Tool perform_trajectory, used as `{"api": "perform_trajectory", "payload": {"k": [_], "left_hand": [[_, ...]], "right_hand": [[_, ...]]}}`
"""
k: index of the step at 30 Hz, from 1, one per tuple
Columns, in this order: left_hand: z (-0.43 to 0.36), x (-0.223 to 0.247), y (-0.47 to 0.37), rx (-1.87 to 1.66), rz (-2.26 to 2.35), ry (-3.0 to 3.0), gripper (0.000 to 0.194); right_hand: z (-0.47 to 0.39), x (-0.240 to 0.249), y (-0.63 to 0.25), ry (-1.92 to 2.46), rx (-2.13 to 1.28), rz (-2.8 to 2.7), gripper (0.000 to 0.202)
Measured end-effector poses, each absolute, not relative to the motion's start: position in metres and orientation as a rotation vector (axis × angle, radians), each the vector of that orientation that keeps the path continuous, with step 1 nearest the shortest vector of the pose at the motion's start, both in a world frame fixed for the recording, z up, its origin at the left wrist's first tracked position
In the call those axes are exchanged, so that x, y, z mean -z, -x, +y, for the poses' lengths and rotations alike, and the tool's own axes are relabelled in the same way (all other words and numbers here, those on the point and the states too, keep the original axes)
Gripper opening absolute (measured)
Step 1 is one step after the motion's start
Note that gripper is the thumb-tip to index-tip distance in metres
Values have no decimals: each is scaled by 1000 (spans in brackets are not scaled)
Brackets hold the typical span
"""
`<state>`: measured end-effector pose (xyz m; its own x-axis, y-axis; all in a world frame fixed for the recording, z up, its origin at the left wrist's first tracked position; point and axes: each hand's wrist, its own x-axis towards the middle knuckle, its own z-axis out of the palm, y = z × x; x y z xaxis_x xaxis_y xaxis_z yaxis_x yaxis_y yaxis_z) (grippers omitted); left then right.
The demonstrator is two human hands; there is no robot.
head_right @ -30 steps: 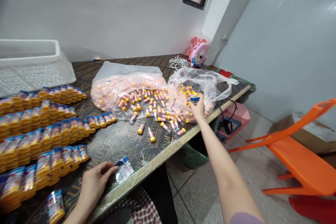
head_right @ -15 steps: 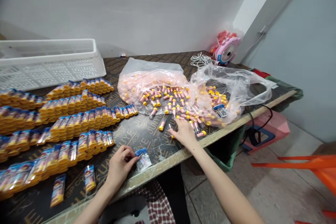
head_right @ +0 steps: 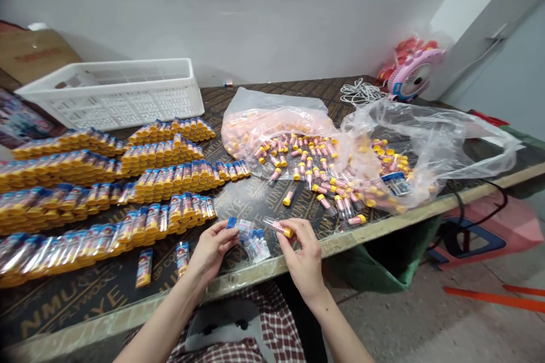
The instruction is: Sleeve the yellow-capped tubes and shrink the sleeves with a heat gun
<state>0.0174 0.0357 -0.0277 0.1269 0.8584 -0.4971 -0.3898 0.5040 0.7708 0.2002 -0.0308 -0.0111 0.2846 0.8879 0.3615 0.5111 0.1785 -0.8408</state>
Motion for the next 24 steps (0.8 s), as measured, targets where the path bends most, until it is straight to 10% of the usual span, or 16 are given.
{"api": "perform_trajectory", "payload": {"k": [24], "left_hand": [[32,32,-5,-1161,1284,-693,34]], "right_hand": [[-52,21,-161,1237,-357,-1674,50]]}}
